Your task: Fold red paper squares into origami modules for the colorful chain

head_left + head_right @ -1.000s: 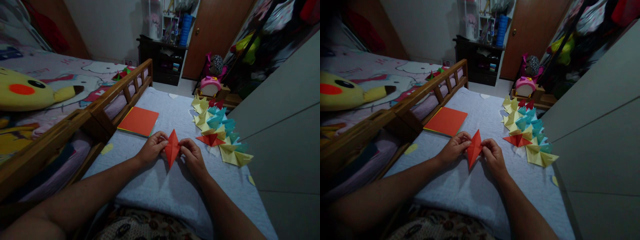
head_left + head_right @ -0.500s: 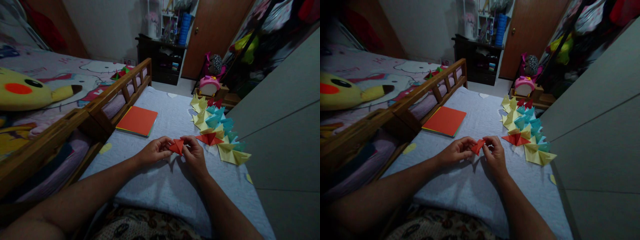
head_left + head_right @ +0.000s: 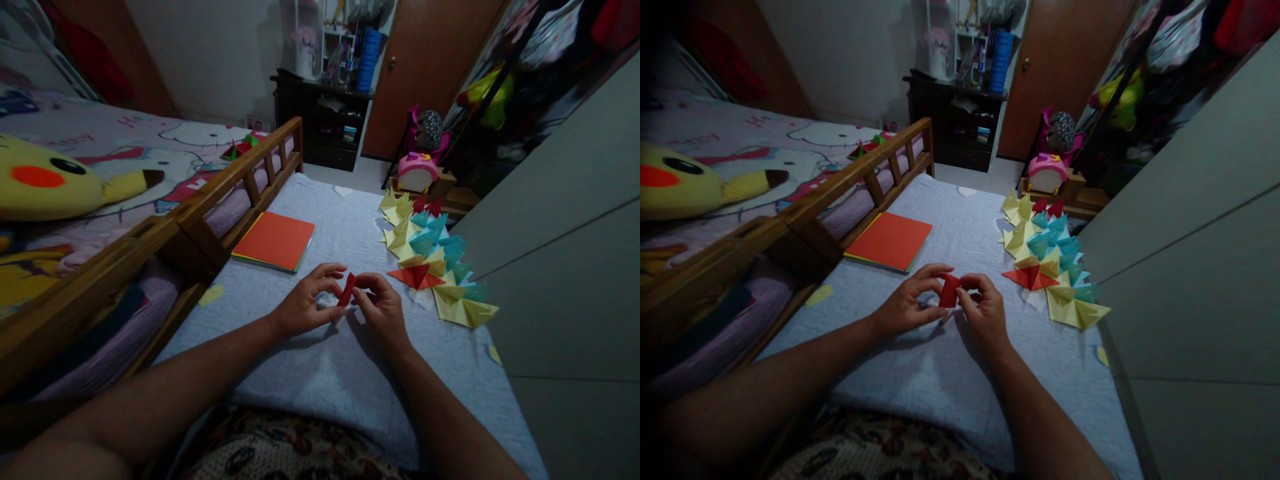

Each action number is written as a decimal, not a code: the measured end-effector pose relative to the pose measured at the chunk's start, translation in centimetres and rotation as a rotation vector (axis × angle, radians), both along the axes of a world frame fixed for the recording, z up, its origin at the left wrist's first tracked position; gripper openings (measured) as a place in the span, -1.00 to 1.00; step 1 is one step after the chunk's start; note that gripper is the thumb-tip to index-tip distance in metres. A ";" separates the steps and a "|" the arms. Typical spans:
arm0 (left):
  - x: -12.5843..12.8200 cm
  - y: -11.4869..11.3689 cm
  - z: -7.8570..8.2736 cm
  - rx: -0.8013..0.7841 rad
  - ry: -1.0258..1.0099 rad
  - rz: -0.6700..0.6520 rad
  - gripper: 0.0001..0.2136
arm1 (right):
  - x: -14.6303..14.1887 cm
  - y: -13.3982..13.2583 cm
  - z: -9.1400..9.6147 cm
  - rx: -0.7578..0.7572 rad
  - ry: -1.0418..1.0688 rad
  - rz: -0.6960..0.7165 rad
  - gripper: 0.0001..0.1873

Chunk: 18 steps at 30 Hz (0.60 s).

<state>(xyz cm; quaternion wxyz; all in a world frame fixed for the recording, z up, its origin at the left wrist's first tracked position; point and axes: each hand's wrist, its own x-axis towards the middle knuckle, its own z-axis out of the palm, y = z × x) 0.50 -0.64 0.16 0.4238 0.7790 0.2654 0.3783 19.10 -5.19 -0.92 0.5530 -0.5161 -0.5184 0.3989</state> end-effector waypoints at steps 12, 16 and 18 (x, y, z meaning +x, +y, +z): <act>0.4 0.0 0.0 -0.273 -0.121 -0.141 -0.78 | -0.4 -0.1 0.2 -0.004 -0.001 0.020 -0.80; 0.3 0.4 -0.4 -0.288 -0.160 -0.142 -0.84 | -0.4 -0.1 0.2 -0.035 0.055 0.062 -0.86; 0.3 0.5 -0.5 -0.307 -0.172 -0.124 -0.81 | -0.3 -0.1 0.3 -0.053 0.067 0.083 -0.88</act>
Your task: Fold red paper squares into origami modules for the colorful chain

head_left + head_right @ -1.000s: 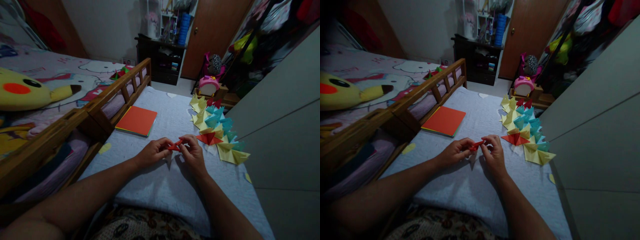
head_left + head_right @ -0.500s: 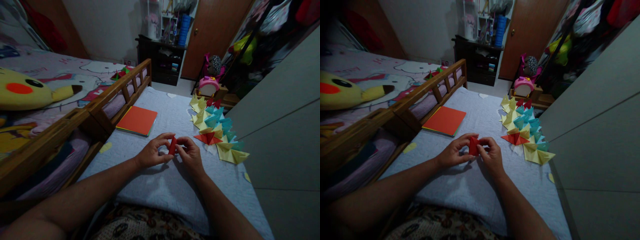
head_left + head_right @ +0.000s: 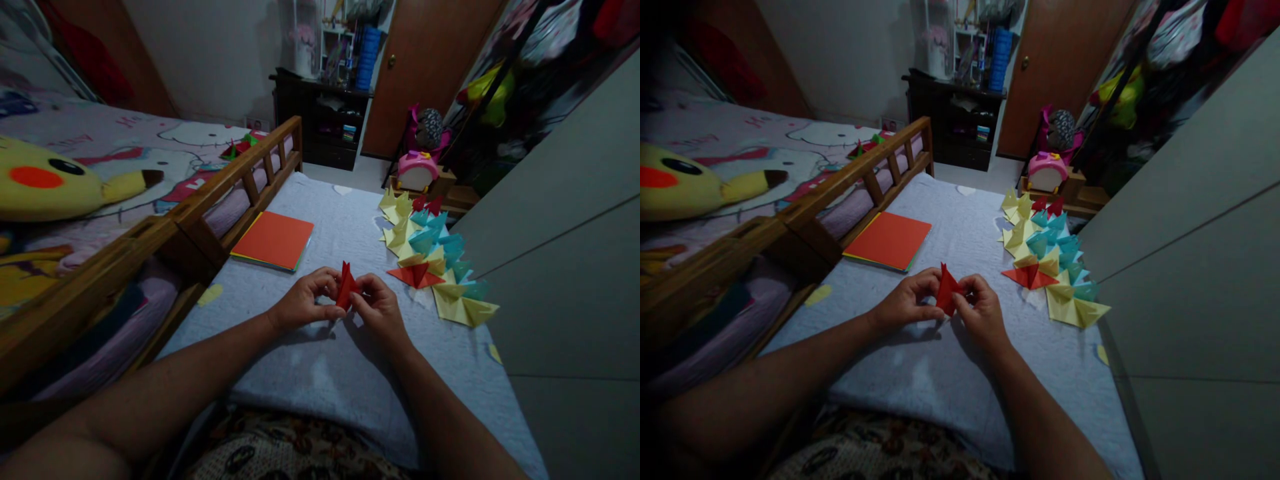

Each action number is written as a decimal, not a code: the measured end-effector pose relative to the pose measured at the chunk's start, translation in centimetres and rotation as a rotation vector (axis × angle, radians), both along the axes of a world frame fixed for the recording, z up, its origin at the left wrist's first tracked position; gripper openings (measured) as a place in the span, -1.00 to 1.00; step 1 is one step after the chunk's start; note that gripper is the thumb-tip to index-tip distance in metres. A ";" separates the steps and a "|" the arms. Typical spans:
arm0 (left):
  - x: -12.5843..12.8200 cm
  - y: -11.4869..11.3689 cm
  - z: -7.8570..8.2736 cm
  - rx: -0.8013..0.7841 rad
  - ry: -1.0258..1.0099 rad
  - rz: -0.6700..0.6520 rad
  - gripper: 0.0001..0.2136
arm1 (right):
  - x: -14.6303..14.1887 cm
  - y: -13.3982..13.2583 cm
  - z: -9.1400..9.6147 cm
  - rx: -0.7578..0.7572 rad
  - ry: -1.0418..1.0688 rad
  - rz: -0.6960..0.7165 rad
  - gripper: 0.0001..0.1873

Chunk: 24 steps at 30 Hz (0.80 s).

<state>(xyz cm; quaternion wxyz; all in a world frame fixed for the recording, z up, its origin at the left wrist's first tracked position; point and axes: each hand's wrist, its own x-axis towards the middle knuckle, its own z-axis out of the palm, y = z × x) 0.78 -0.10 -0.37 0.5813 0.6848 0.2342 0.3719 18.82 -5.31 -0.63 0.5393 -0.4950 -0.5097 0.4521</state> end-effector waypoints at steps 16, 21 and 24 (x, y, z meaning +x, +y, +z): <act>0.3 -0.4 0.3 -0.163 -0.072 -0.126 -0.81 | -0.3 -0.5 -0.1 0.040 -0.069 -0.018 -0.89; 0.1 -0.4 1.1 -0.072 -0.009 -0.082 -0.82 | -0.5 -0.8 0.3 0.099 -0.133 -0.014 -0.91; 0.1 -0.4 0.9 -0.071 0.012 -0.079 -0.83 | -0.3 -0.9 0.7 0.117 -0.174 0.013 -0.93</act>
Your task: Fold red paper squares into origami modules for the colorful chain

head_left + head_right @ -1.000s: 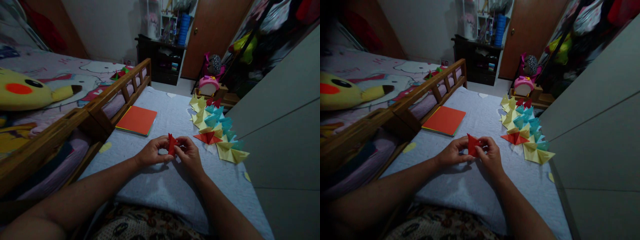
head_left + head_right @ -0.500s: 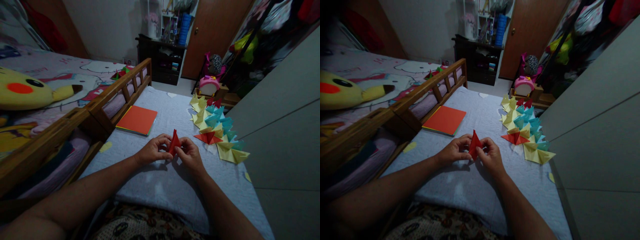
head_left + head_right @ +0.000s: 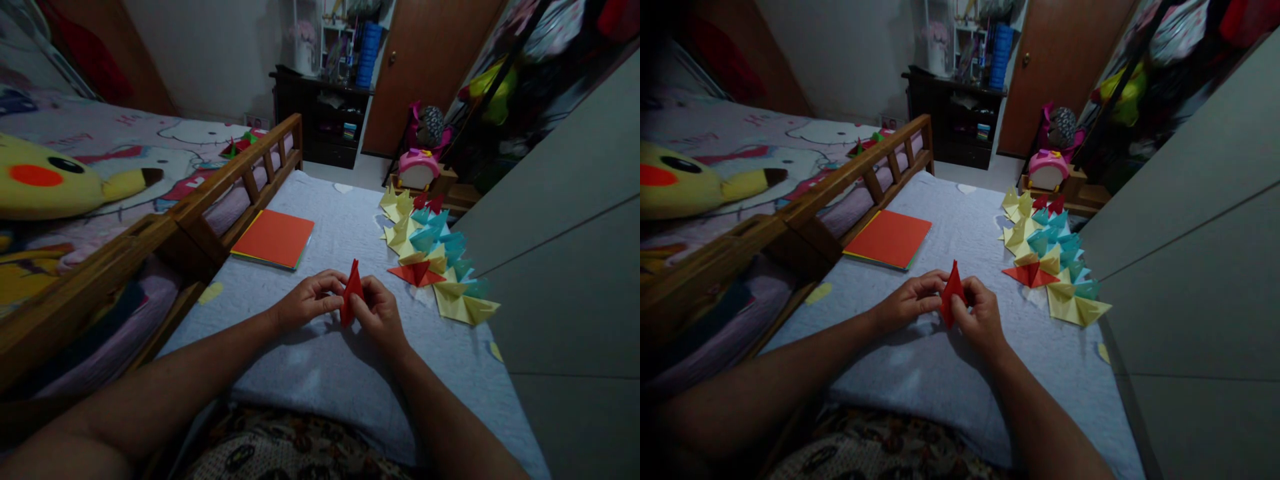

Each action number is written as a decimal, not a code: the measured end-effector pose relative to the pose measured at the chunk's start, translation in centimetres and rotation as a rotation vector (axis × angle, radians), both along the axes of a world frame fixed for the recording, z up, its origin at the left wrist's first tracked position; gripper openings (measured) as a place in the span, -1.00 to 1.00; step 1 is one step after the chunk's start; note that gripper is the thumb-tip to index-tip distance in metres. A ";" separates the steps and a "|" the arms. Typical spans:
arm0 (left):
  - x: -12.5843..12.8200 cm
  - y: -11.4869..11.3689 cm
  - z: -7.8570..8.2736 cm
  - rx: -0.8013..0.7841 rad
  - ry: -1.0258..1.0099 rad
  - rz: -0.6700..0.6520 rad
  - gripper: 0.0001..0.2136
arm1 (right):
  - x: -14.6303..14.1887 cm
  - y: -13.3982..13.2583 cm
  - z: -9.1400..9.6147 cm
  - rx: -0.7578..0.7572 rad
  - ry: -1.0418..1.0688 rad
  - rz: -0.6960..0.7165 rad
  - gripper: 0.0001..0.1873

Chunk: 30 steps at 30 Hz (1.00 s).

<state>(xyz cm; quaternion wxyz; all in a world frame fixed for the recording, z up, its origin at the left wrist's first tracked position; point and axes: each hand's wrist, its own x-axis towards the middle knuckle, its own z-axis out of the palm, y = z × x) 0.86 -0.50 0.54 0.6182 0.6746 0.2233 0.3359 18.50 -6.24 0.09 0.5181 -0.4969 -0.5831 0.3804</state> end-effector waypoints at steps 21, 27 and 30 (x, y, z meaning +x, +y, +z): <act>0.0 -0.1 -0.5 0.068 0.033 -0.032 -0.88 | -0.2 -0.1 0.1 0.073 -0.002 -0.043 -0.94; 0.1 0.1 -0.8 -0.012 0.008 0.013 -0.81 | 0.2 -0.3 0.5 0.035 0.058 0.130 -0.77; 0.1 0.2 -1.1 0.004 0.032 0.032 -0.78 | 0.3 0.0 0.2 -0.032 0.121 0.160 -0.68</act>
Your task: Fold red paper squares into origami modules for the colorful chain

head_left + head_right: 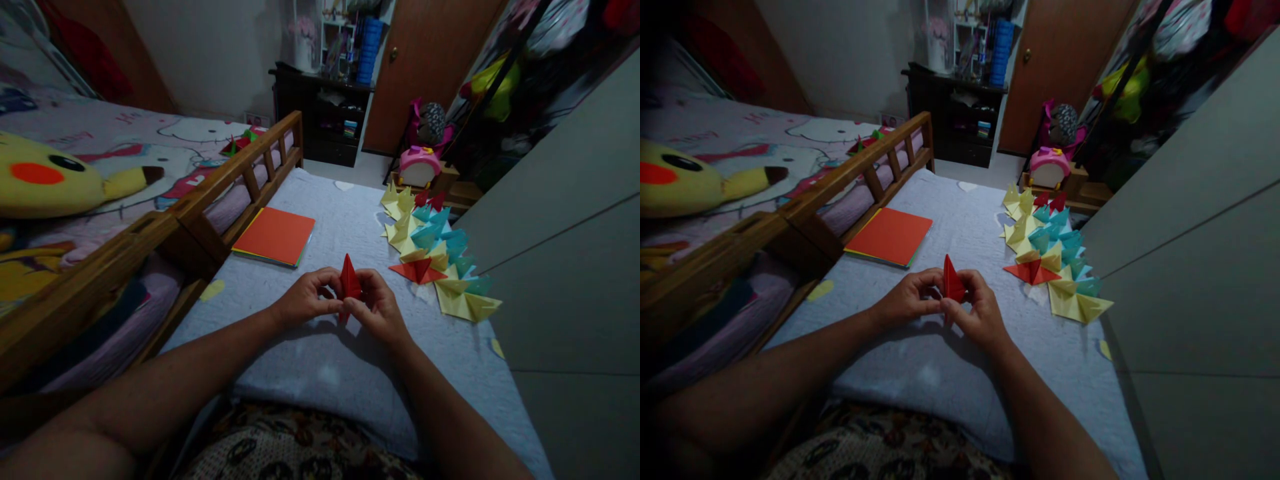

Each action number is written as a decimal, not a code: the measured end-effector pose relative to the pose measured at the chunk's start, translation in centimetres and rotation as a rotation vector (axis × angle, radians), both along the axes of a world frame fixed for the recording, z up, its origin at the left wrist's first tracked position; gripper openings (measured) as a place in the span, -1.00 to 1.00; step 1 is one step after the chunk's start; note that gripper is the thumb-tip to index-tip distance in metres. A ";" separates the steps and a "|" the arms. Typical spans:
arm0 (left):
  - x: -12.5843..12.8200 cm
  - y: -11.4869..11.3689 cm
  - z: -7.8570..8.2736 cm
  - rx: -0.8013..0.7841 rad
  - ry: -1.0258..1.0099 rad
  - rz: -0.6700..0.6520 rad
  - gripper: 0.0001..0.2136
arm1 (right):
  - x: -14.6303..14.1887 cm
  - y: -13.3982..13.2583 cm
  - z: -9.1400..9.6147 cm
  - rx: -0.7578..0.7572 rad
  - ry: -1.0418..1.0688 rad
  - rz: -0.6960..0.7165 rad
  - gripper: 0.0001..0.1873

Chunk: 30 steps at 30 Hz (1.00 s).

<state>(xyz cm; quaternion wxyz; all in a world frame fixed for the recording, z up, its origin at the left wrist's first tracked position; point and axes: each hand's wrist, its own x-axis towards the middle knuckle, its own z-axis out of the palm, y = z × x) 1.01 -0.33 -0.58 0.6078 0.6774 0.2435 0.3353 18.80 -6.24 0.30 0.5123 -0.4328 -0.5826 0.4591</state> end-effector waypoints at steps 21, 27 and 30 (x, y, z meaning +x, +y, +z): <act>-0.4 0.1 0.4 0.142 0.133 0.064 -0.81 | 0.4 0.6 -0.4 -0.066 0.037 0.015 -0.71; -0.4 0.1 0.5 0.099 0.097 0.050 -0.81 | 0.5 0.5 -0.2 -0.055 0.078 0.019 -0.73; -0.4 0.2 0.4 0.112 0.089 0.069 -0.72 | 0.3 0.6 -0.4 -0.058 0.060 0.008 -0.75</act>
